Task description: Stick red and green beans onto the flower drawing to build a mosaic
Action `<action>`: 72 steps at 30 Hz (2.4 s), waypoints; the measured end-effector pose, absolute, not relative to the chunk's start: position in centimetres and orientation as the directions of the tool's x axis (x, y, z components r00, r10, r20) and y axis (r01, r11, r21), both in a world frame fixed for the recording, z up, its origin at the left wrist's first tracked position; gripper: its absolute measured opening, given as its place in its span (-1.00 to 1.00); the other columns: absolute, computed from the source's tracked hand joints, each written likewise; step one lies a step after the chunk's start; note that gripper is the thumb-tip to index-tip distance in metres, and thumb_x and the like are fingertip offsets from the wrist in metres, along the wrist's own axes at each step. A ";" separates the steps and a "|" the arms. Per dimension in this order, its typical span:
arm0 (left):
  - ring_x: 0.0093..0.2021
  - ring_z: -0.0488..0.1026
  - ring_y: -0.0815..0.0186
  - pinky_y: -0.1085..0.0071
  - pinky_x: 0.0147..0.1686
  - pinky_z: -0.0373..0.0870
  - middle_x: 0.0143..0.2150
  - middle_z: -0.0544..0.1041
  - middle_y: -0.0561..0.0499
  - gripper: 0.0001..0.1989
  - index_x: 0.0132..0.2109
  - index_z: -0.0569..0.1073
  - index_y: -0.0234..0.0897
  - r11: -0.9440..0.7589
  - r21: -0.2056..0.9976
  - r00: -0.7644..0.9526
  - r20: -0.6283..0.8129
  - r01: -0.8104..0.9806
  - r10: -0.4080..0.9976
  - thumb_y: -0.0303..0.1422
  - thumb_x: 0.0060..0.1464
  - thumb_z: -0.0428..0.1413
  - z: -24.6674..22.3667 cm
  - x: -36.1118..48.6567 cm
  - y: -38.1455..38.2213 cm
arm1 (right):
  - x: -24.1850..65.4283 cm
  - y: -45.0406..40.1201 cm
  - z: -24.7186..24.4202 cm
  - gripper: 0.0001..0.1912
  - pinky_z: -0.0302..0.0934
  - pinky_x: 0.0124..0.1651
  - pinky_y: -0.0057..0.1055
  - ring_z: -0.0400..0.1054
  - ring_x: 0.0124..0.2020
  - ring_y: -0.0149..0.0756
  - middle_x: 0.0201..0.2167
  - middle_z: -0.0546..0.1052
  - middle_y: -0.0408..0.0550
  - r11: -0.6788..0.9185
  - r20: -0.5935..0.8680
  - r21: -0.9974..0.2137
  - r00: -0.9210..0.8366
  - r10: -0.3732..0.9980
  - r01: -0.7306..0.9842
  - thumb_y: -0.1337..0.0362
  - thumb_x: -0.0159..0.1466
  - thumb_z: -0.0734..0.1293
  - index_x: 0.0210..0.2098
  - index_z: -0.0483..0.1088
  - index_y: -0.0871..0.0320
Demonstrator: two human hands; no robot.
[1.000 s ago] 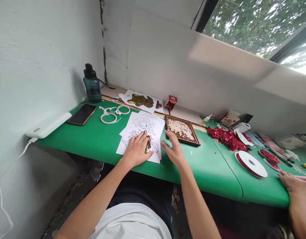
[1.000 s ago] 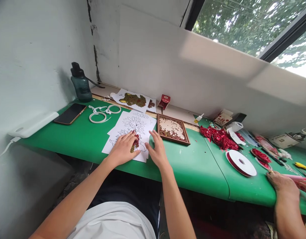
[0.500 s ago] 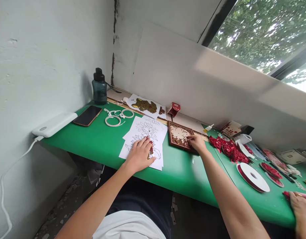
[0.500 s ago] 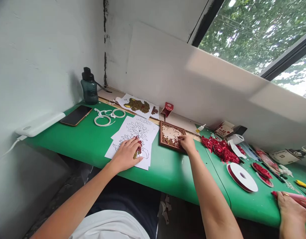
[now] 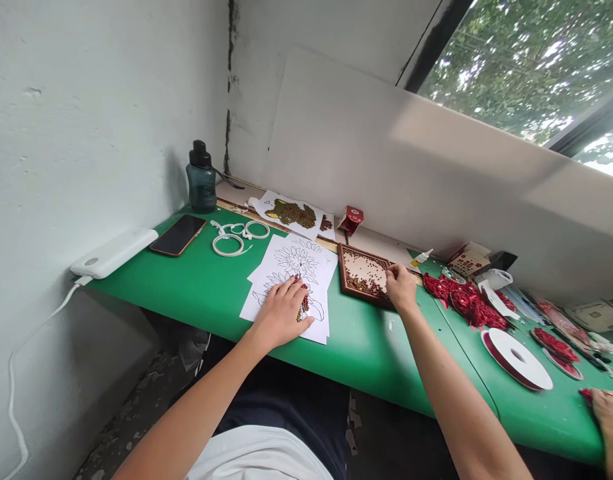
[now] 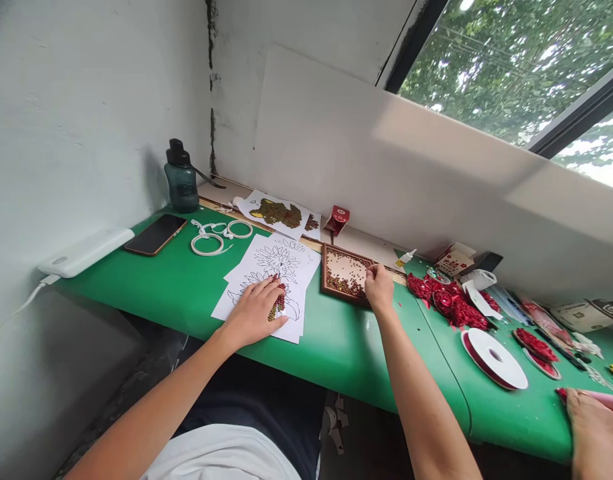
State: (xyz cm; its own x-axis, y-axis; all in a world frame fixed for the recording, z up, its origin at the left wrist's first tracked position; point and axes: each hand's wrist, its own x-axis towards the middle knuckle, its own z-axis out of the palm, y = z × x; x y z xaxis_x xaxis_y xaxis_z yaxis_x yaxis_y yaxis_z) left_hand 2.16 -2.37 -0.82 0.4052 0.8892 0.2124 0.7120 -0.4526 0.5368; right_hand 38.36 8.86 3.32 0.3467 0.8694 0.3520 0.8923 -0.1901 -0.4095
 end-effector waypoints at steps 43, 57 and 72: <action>0.43 0.24 0.07 -0.02 0.38 0.27 0.39 0.43 0.05 -0.69 0.13 0.60 -0.05 -0.519 0.523 0.438 0.281 0.676 0.854 -0.14 0.38 0.08 -0.2 1.9 -2.8 | 22.0 -4.2 -1.3 -0.83 0.21 -0.19 -0.27 0.38 -0.22 -0.19 -0.16 0.55 -0.01 0.354 0.351 -0.596 -0.162 0.922 0.721 0.32 0.46 0.15 -0.17 0.36 0.06; 0.32 0.35 0.12 0.05 0.28 0.35 0.29 0.52 0.07 -0.74 0.06 0.64 -0.07 -0.560 0.439 0.426 0.372 0.702 0.825 -0.19 0.39 0.10 0.0 2.0 -3.3 | 22.2 -4.2 -1.4 -0.83 0.18 -0.20 -0.29 0.38 -0.23 -0.18 -0.19 0.55 -0.02 0.325 0.358 -0.596 -0.119 0.926 0.734 0.33 0.44 0.15 -0.18 0.36 0.06; 0.23 0.43 0.13 0.05 0.14 0.35 0.22 0.58 0.03 -0.68 0.01 0.64 -0.08 -0.693 0.264 0.534 0.477 0.670 0.698 -0.13 0.46 0.02 -0.9 2.0 -3.4 | 22.3 -4.1 -1.4 -0.84 0.17 -0.23 -0.30 0.32 -0.31 -0.23 -0.27 0.52 -0.04 0.288 0.361 -0.628 -0.058 0.931 0.723 0.31 0.43 0.16 -0.22 0.36 0.10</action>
State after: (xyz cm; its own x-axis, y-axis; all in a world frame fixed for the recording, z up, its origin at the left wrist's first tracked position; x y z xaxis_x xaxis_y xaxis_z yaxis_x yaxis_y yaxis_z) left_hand 2.00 -3.40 -0.87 0.5338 0.6982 0.4770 0.6705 -0.6932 0.2644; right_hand 22.27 -4.07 -1.43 -0.0576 0.9308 0.3609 0.7233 0.2881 -0.6276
